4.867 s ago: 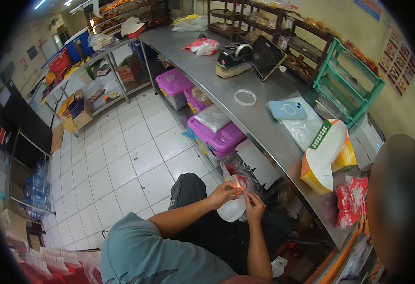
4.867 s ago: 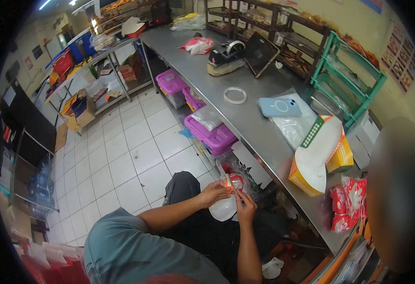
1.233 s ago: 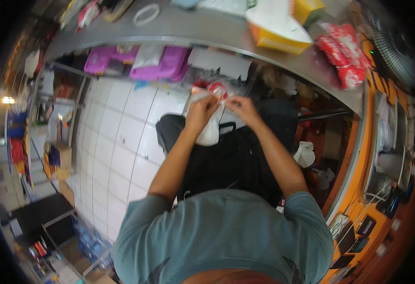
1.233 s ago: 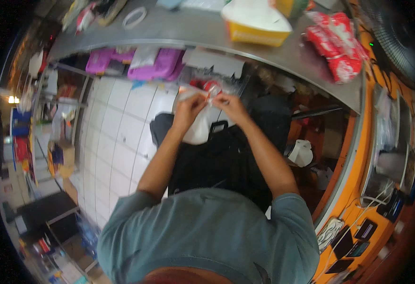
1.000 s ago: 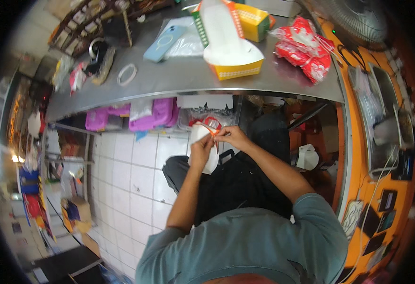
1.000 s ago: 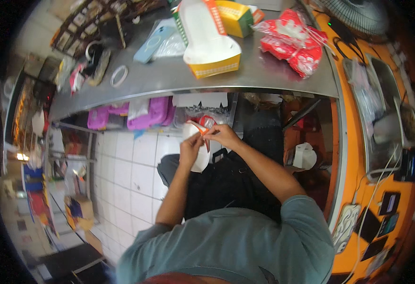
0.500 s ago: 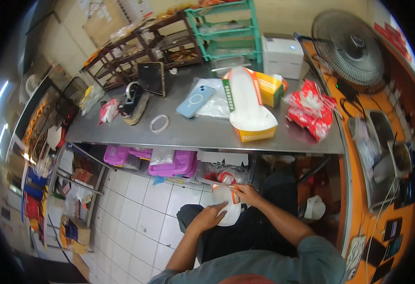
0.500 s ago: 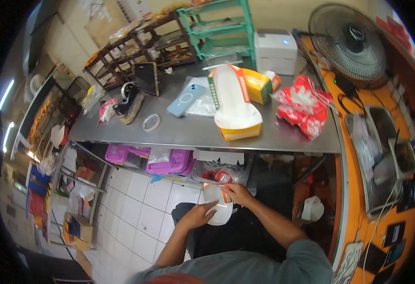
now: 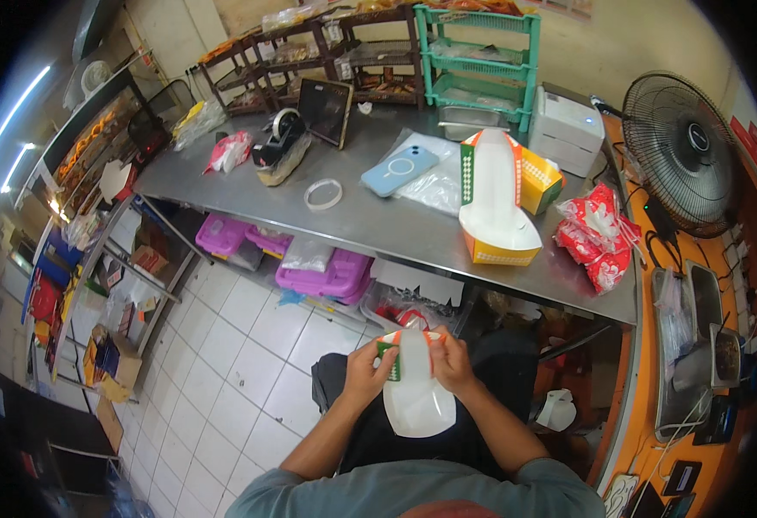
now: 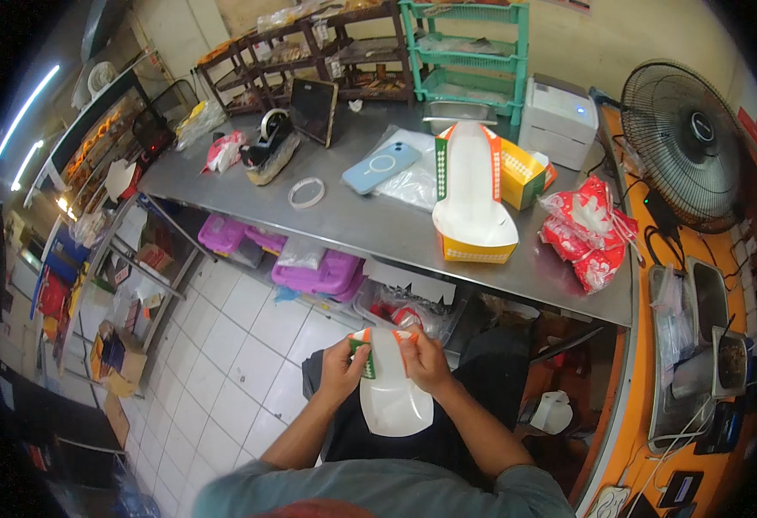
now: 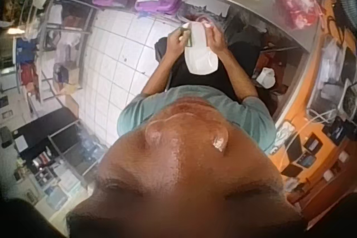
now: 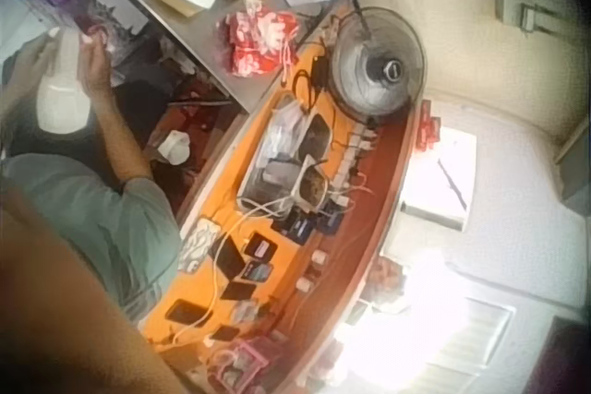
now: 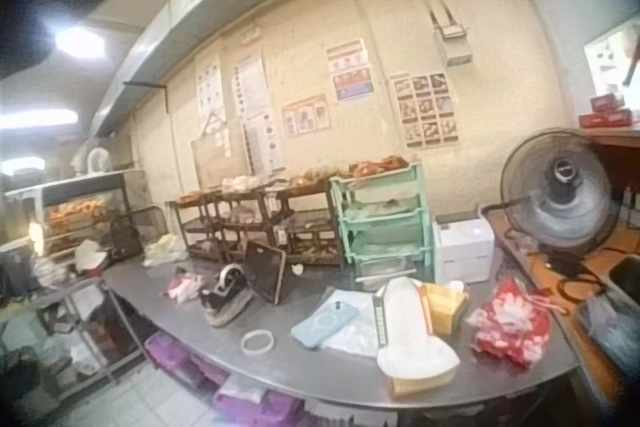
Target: The person assembles small cardboard boxes by folding the flaps and securing them with tape. They handle multiple boxes one at a time, applying tape to the edges and folding the sides into shape. The person also briefly handles a printed receipt and places it on a nearby surface.
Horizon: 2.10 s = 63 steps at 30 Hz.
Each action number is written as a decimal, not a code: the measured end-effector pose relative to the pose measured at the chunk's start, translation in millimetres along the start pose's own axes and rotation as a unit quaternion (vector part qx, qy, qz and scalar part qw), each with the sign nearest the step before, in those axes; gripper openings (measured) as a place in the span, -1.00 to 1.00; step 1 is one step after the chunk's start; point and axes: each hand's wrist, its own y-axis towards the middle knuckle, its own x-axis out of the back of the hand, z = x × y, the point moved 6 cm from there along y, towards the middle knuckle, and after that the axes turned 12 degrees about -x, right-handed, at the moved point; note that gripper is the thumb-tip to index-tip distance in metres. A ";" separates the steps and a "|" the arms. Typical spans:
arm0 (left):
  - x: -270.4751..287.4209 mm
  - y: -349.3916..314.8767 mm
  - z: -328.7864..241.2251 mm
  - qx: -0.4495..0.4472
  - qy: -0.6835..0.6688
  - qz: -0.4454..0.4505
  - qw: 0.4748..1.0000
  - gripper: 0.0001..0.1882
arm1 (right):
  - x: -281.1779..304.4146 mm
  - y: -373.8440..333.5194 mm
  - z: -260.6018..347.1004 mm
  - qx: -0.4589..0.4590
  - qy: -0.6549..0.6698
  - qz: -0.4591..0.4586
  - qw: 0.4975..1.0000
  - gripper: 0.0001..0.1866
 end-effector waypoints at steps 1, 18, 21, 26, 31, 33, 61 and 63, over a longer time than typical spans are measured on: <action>-5.3 1.6 -1.9 -0.001 -0.011 -0.010 1.000 -0.82 | 3.9 -3.5 -0.7 0.042 -0.039 -0.052 0.997 -0.60; 193.2 291.4 -2.6 -0.166 0.171 -0.321 0.917 -0.56 | 94.7 12.3 -66.3 -0.060 -0.459 -0.051 0.885 -0.70; 213.8 310.2 75.8 -0.085 0.094 -0.327 0.937 -0.47 | 88.4 18.5 -98.9 -0.013 -0.576 -0.054 0.815 -0.75; 119.6 193.1 19.7 -0.240 0.176 -0.326 0.897 -0.58 | 104.6 16.6 -95.1 -0.133 -0.573 -0.041 0.807 -0.67; -4.9 32.3 116.5 -0.284 0.260 -0.056 0.921 -0.64 | 92.9 26.0 -108.8 -0.073 -0.586 -0.015 0.807 -0.68; -73.3 17.2 130.1 -0.206 0.198 0.160 0.945 -0.69 | 92.8 11.9 -113.3 -0.092 -0.589 -0.002 0.803 -0.69; -230.5 88.7 387.4 -0.167 0.329 0.436 0.821 -0.46 | 89.5 54.5 -121.1 -0.150 -0.540 -0.027 0.828 -0.70; -220.6 91.9 401.9 -0.167 0.322 0.389 0.847 -0.44 | 86.4 54.2 -115.7 -0.164 -0.540 -0.015 0.825 -0.70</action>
